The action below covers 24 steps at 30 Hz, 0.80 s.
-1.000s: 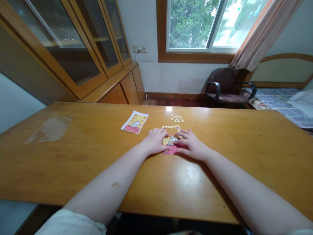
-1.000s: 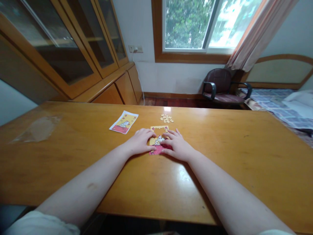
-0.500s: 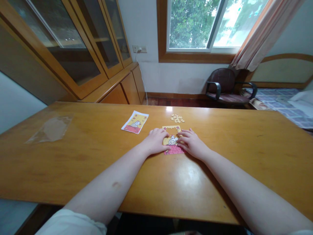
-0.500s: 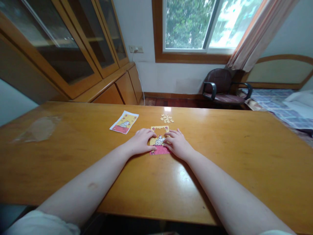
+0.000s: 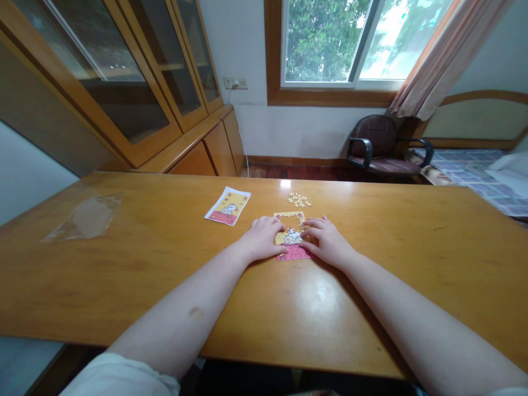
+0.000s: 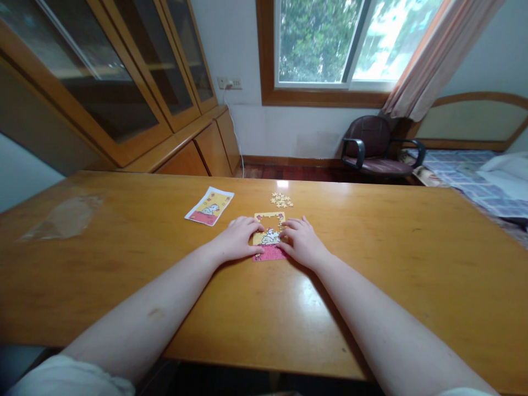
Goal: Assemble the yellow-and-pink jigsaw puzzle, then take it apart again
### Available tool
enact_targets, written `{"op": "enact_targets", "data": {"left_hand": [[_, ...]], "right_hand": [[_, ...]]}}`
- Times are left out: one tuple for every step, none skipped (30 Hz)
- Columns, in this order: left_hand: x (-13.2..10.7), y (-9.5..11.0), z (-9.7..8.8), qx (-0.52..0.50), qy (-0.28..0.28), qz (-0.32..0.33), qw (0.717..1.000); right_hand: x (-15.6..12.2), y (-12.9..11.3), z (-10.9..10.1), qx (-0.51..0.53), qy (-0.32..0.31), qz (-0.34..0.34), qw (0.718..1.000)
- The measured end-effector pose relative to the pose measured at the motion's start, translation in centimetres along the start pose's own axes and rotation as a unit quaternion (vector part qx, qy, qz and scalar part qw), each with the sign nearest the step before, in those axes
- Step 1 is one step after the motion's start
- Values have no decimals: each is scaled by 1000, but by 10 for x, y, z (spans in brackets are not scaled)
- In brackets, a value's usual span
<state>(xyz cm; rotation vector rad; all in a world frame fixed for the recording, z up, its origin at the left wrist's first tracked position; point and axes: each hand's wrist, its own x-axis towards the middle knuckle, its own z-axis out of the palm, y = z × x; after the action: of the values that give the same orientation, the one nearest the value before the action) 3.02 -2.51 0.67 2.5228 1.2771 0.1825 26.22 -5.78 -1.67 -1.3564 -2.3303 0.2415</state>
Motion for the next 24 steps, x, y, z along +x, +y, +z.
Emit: {"op": "enact_targets", "data": {"left_hand": [[0, 0, 0, 0, -1, 0, 1000], [0, 0, 0, -1, -1, 0, 1000], [0, 0, 0, -1, -2, 1, 1000], [0, -1, 0, -1, -2, 0, 1000], [0, -1, 0, -1, -2, 0, 1000], [0, -1, 1, -1, -2, 0, 1000], [0, -1, 1, -2, -2, 1, 1000], [0, -1, 1, -3, -2, 2, 1000], [0, -1, 0, -4, -3, 3, 1000], [0, -1, 0, -5, -4, 5, 1000], [-1, 0, -1, -6, -5, 7, 1000], [-1, 0, -1, -7, -6, 7, 1000], [-1, 0, -2, -7, -7, 8, 1000], [-1, 0, -2, -7, -8, 10, 1000], [-1, 0, -2, -6, -8, 10, 1000], [-1, 0, -2, -6, -8, 11, 1000], [-1, 0, -2, -6, -8, 12, 1000], [-1, 0, -2, -6, -7, 13, 1000], [-1, 0, -2, -7, -7, 13, 1000], [-1, 0, -2, -7, -7, 14, 1000], [-1, 0, -2, -7, -6, 15, 1000], [-1, 0, -2, -7, -5, 16, 1000], [-1, 0, -2, -7, -5, 17, 1000], [-1, 0, -1, -7, -4, 17, 1000]], "right_hand": [[0, 1, 1, 4, -1, -5, 1000], [0, 1, 2, 6, -1, -10, 1000], [0, 2, 3, 8, 0, -12, 1000], [1, 3, 4, 9, 4, -13, 1000], [1, 3, 4, 9, 10, -12, 1000], [1, 4, 4, 8, 17, -10, 1000], [0, 3, 3, 8, 22, -9, 1000], [0, 3, 2, 8, 24, -11, 1000], [-1, 2, 0, 8, 25, -16, 1000], [-1, 1, -1, 9, 24, -24, 999], [-2, 0, -3, 10, 22, -31, 999], [-2, 0, -4, 11, 20, -38, 999], [-2, -1, -4, 11, 20, -41, 999], [-2, -1, -4, 12, 20, -41, 999], [-2, -1, -3, 12, 21, -39, 999], [-2, 0, -2, 12, 22, -35, 999], [-2, 1, -1, 11, 24, -32, 999], [-1, 3, 1, 10, 27, -29, 999], [-1, 4, 2, 8, 30, -28, 999], [0, 6, 4, 7, 33, -26, 999], [0, 7, 5, 5, 35, -25, 999], [0, 8, 7, 4, 36, -24, 999], [1, 9, 7, 2, 37, -23, 999], [1, 9, 8, 1, 37, -22, 999]]}}
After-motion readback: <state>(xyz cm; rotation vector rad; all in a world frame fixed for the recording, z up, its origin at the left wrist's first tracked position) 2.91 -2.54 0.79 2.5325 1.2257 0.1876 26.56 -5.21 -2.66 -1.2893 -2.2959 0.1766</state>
